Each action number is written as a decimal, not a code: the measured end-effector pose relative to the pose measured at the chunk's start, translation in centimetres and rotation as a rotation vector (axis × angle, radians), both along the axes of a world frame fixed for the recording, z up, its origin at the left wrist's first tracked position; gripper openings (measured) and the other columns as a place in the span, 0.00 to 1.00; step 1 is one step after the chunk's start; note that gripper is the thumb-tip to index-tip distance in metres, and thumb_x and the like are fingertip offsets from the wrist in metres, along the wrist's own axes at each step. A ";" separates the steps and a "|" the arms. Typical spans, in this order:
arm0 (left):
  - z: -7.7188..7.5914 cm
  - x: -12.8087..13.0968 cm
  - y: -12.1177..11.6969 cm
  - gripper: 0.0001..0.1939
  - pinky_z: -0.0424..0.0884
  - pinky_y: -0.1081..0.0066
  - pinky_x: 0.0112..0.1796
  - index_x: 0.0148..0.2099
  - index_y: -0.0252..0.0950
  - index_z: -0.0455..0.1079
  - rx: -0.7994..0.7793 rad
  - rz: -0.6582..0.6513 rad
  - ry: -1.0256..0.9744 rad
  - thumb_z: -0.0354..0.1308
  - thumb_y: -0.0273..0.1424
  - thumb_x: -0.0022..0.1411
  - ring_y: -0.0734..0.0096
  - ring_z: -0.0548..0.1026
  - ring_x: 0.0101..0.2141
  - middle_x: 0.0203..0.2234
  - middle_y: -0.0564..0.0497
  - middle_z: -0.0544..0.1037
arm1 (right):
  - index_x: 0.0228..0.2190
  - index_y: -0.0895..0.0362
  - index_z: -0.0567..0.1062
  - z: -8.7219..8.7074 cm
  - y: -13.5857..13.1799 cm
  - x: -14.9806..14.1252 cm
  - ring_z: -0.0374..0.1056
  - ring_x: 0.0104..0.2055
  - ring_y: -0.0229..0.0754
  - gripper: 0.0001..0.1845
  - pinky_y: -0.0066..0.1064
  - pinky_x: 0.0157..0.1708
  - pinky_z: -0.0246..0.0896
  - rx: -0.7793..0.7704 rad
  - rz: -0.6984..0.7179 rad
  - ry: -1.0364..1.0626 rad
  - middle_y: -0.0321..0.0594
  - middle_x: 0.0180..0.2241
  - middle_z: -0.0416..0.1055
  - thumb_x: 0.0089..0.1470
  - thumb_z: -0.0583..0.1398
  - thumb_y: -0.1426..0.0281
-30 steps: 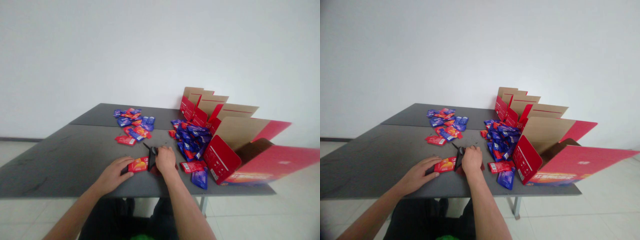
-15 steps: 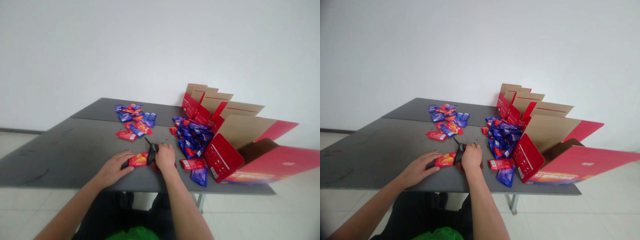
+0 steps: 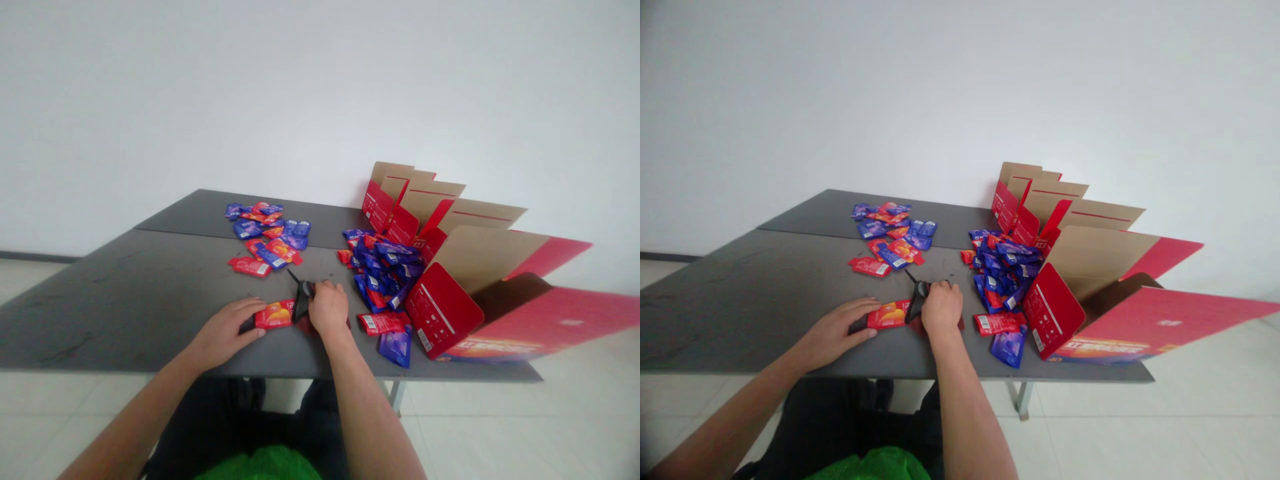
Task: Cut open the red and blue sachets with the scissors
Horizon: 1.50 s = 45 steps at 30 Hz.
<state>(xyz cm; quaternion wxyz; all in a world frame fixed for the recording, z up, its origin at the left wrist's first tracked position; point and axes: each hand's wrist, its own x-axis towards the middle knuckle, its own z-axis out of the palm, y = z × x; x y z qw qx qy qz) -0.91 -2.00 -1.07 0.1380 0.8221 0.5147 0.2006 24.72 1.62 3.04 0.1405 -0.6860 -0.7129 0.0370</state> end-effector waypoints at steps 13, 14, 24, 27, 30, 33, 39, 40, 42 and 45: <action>0.1 0.1 -0.1 0.26 0.64 0.52 0.65 0.64 0.41 0.72 0.012 -0.022 -0.013 0.58 0.46 0.68 0.51 0.70 0.63 0.62 0.44 0.75 | 0.42 0.55 0.78 -1.1 -1.0 -2.1 0.66 0.47 0.49 0.11 0.37 0.43 0.58 0.038 0.072 0.044 0.45 0.45 0.76 0.66 0.55 0.70; 0.0 0.0 -0.1 0.27 0.64 0.52 0.65 0.64 0.42 0.72 0.014 -0.010 -0.009 0.58 0.47 0.68 0.51 0.69 0.64 0.63 0.44 0.74 | 0.42 0.56 0.78 -0.8 -0.4 -0.9 0.66 0.47 0.50 0.11 0.37 0.43 0.58 0.015 0.022 0.025 0.46 0.46 0.76 0.66 0.55 0.71; 0.5 0.2 0.1 0.24 0.73 0.56 0.57 0.61 0.41 0.75 0.003 -0.050 -0.039 0.59 0.41 0.66 0.49 0.76 0.57 0.58 0.42 0.78 | 0.41 0.55 0.77 0.0 -3.5 -8.3 0.64 0.48 0.50 0.11 0.38 0.45 0.59 0.158 0.267 0.106 0.46 0.44 0.75 0.68 0.55 0.68; 0.5 0.2 0.0 0.24 0.69 0.55 0.62 0.62 0.40 0.74 -0.010 -0.043 -0.014 0.57 0.44 0.68 0.50 0.74 0.59 0.60 0.42 0.77 | 0.41 0.56 0.78 -0.7 -3.1 -6.6 0.65 0.48 0.49 0.12 0.38 0.46 0.59 0.085 0.245 0.084 0.47 0.44 0.76 0.68 0.54 0.70; 0.3 0.2 0.0 0.29 0.64 0.51 0.65 0.64 0.40 0.72 -0.011 -0.003 0.017 0.58 0.49 0.67 0.49 0.70 0.63 0.63 0.42 0.73 | 0.42 0.58 0.78 -0.6 -2.1 -2.0 0.65 0.48 0.50 0.12 0.38 0.45 0.58 0.043 0.068 0.039 0.50 0.45 0.76 0.67 0.54 0.72; 0.0 0.0 -0.1 0.30 0.64 0.50 0.65 0.65 0.42 0.71 -0.003 0.011 0.038 0.59 0.50 0.67 0.49 0.69 0.64 0.64 0.43 0.73 | 0.40 0.58 0.78 -0.5 -3.2 1.6 0.65 0.47 0.50 0.10 0.37 0.44 0.57 0.039 -0.048 0.006 0.49 0.44 0.76 0.64 0.57 0.74; 0.1 -0.7 0.4 0.29 0.64 0.52 0.66 0.66 0.44 0.71 -0.001 -0.045 0.082 0.58 0.49 0.68 0.52 0.68 0.65 0.65 0.44 0.72 | 0.41 0.52 0.77 -2.0 -10.1 3.0 0.65 0.47 0.48 0.07 0.37 0.47 0.58 0.104 -0.051 0.142 0.41 0.47 0.75 0.61 0.60 0.73; 0.3 -0.9 0.5 0.29 0.64 0.52 0.66 0.66 0.44 0.70 -0.008 -0.057 0.088 0.58 0.49 0.68 0.52 0.68 0.65 0.65 0.44 0.72 | 0.42 0.52 0.77 -2.3 -10.9 3.1 0.65 0.48 0.48 0.09 0.37 0.48 0.58 0.104 -0.067 0.166 0.41 0.47 0.75 0.60 0.60 0.73; 0.5 -1.1 0.7 0.29 0.64 0.53 0.65 0.66 0.44 0.71 -0.023 -0.073 0.094 0.59 0.49 0.67 0.52 0.68 0.65 0.65 0.44 0.71 | 0.42 0.51 0.76 -2.5 -11.5 3.3 0.65 0.48 0.49 0.10 0.37 0.48 0.58 0.107 -0.087 0.193 0.40 0.48 0.75 0.59 0.61 0.74; 0.7 -1.3 1.1 0.29 0.64 0.53 0.65 0.66 0.44 0.71 -0.051 -0.088 0.119 0.60 0.48 0.67 0.53 0.69 0.64 0.65 0.44 0.71 | 0.42 0.51 0.76 -2.6 -11.4 3.5 0.65 0.47 0.50 0.09 0.38 0.47 0.58 0.118 -0.088 0.195 0.41 0.46 0.75 0.59 0.61 0.73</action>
